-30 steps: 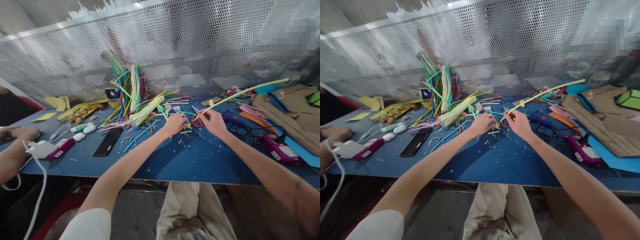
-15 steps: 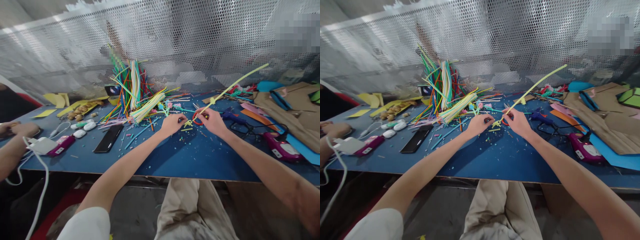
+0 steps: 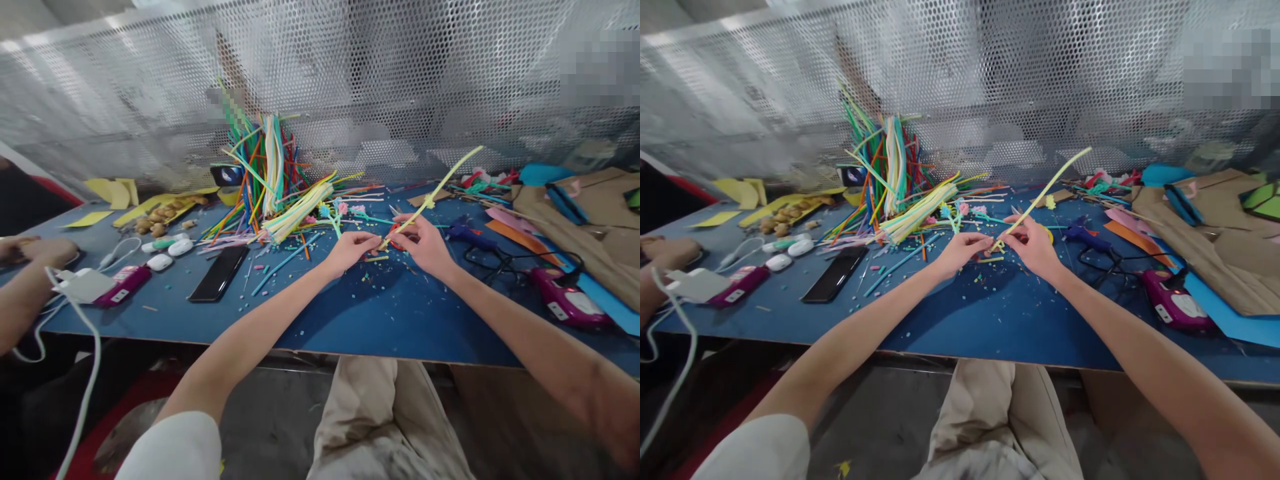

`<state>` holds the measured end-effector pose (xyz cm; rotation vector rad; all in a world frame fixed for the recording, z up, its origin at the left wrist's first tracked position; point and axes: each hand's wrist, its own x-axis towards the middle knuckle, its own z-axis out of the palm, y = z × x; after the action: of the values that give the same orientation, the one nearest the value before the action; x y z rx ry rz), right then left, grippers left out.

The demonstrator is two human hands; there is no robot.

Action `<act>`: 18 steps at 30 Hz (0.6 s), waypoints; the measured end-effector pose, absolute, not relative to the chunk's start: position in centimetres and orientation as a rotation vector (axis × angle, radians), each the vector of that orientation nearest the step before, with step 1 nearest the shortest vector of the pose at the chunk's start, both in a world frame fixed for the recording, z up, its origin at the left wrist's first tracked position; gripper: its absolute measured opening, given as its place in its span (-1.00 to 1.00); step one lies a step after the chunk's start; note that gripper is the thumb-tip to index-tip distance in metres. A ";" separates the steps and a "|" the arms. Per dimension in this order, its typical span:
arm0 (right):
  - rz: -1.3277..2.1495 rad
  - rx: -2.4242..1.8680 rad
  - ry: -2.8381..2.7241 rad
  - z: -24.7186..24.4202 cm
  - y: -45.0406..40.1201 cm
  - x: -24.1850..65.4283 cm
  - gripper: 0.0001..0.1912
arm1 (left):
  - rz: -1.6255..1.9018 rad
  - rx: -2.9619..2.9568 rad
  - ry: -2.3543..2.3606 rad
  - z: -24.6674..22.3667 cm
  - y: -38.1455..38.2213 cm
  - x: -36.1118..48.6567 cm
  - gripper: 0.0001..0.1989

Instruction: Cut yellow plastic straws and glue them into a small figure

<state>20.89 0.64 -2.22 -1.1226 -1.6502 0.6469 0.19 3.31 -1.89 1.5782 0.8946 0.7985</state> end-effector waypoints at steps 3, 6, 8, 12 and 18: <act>0.634 -1.120 -1.627 -2.2 0.7 20.8 -0.67 | 0.746 1.448 0.843 -2.0 3.0 0.5 -0.57; 0.658 -1.128 -1.614 -2.3 0.7 20.8 -0.70 | 0.722 1.383 0.805 -2.1 2.8 0.7 -0.54; 0.678 -1.121 -1.612 -2.3 0.7 20.8 -0.71 | 0.709 1.371 0.782 -2.1 2.7 0.7 -0.53; 0.691 -1.096 -1.628 -2.3 0.7 20.7 -0.71 | 0.693 1.357 0.757 -2.2 2.7 0.8 -0.54; 0.648 -1.131 -1.703 -2.5 1.1 20.9 -0.74 | 0.671 1.366 0.752 -2.5 3.0 0.8 -0.58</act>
<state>20.90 1.08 -2.49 -1.1312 -1.7027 0.6478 0.78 3.04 -2.51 1.3656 0.7520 0.6706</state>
